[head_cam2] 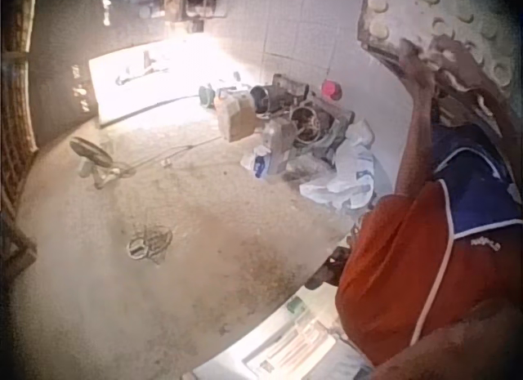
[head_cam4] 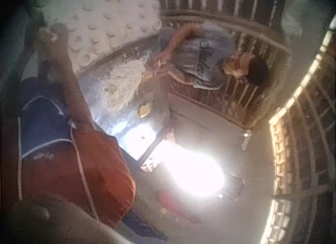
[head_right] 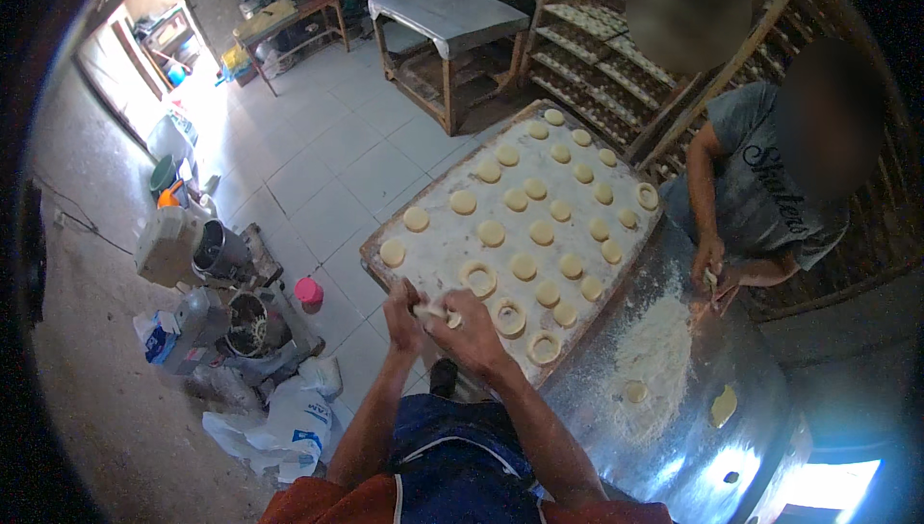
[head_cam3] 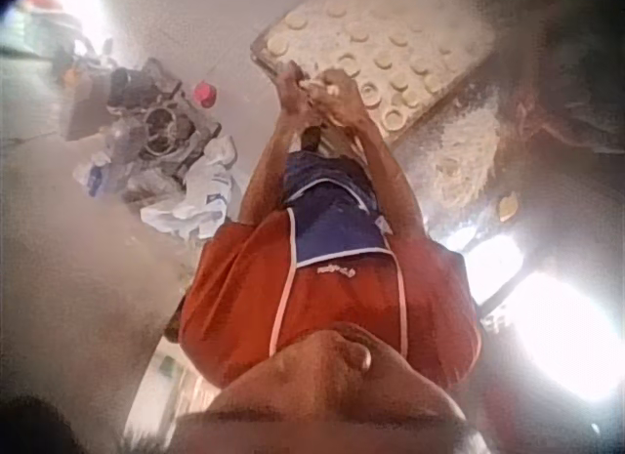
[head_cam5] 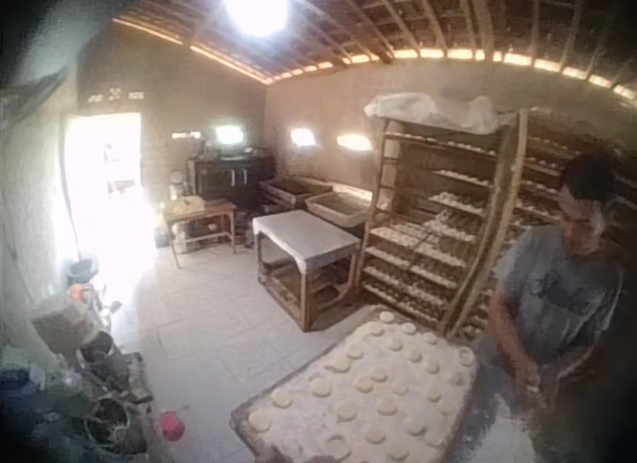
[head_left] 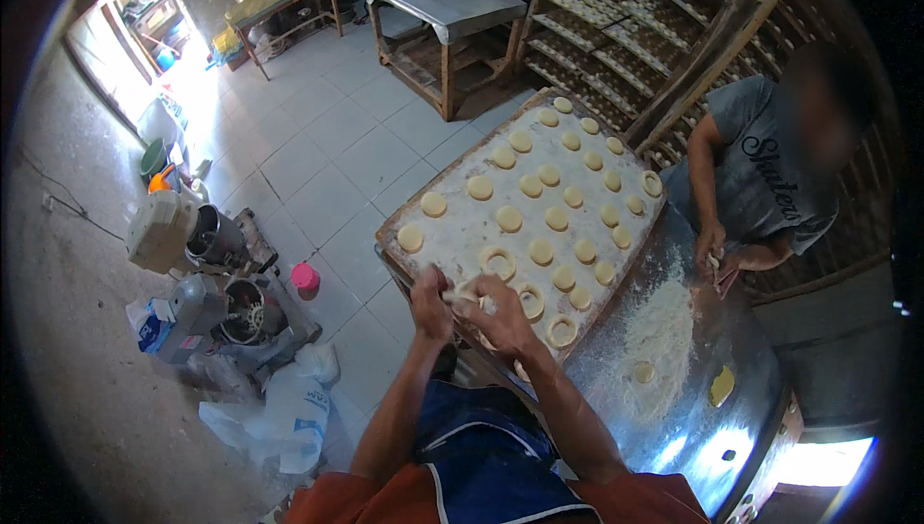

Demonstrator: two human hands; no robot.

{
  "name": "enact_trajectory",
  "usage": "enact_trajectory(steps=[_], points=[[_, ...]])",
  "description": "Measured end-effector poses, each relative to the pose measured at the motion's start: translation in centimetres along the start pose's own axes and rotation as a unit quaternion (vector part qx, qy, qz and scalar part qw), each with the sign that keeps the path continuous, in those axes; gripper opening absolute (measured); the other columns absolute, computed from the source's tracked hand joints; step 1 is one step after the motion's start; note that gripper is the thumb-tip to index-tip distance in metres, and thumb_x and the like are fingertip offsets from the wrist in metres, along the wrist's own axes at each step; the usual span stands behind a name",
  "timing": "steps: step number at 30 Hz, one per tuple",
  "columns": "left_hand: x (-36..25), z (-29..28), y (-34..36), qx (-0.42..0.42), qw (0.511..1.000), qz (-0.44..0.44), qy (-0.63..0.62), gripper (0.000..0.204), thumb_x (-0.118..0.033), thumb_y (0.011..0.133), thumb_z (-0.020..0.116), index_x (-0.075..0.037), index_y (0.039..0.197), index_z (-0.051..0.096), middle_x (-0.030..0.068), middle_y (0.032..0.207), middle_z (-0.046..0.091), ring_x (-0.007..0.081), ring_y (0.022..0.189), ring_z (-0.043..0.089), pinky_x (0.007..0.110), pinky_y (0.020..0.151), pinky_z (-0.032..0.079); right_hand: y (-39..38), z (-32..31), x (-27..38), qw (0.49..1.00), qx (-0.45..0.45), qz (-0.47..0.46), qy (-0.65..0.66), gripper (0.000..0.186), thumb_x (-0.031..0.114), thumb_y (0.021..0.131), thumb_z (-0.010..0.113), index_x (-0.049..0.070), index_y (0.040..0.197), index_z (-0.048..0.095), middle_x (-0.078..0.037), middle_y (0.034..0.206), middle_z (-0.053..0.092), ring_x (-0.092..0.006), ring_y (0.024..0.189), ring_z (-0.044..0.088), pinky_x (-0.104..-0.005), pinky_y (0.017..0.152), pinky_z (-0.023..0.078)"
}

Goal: The person rolls small dough balls into rings and places them on a tray. They work alongside another person at a metal table in a bakery, handling dough and arranging shaped pieces.

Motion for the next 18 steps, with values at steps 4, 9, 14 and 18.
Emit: enact_trajectory(steps=[4, 9, 14, 18], points=[[-3.3, -2.4, 5.1, -0.085, 0.909, 0.080, 0.400, 0.026, -0.022, 0.095, 0.056, 0.002, 0.090, 0.065, 0.0158, 0.089, 0.061, 0.0346, 0.082, 0.060, 0.044, 0.072, 0.048, 3.1, 1.4, -3.9, 0.966, 0.051, 0.221, -0.124, 0.043, 0.023, 0.083, 0.072, -0.005, 0.113, 0.060, -0.020, 0.097, 0.068, -0.0340, 0.094, 0.067, -0.0456, 0.087, 0.052], [-4.4, -3.1, 5.1, 0.001, 0.884, 0.086, 0.460, 0.019, -0.017, 0.087, 0.073, -0.001, 0.096, 0.071, 0.0134, 0.092, 0.062, 0.0318, 0.087, 0.062, 0.045, 0.079, 0.051, 5.4, 2.1, -6.1, 0.946, 0.064, 0.113, -0.296, 0.049, 0.022, 0.089, 0.065, -0.008, 0.126, 0.054, -0.027, 0.117, 0.063, -0.0400, 0.110, 0.062, -0.0497, 0.097, 0.048], [-4.6, -2.7, 4.1, 0.024, 0.850, 0.140, 0.507, 0.028, -0.019, 0.084, 0.077, 0.000, 0.104, 0.070, 0.0138, 0.094, 0.062, 0.0327, 0.090, 0.061, 0.045, 0.080, 0.050, 13.5, 5.9, -6.7, 0.933, 0.029, -0.073, -0.351, 0.035, 0.008, 0.089, 0.056, -0.006, 0.121, 0.058, -0.023, 0.114, 0.061, -0.0412, 0.110, 0.058, -0.0493, 0.096, 0.048], [-6.7, -3.5, 4.9, -0.048, 0.854, 0.163, 0.492, 0.034, -0.019, 0.086, 0.075, -0.001, 0.113, 0.067, 0.0205, 0.109, 0.061, 0.0351, 0.103, 0.059, 0.047, 0.088, 0.049, 16.7, 8.8, -8.1, 0.942, 0.075, -0.043, -0.325, 0.033, 0.009, 0.088, 0.057, -0.005, 0.118, 0.060, -0.023, 0.114, 0.062, -0.0401, 0.111, 0.058, -0.0499, 0.094, 0.050]])
Point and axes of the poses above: each hand's wrist, its own y-axis towards the middle knuckle, its own z-axis out of the palm, x = y × z, the point moved 10 cm from there along y, towards the middle knuckle
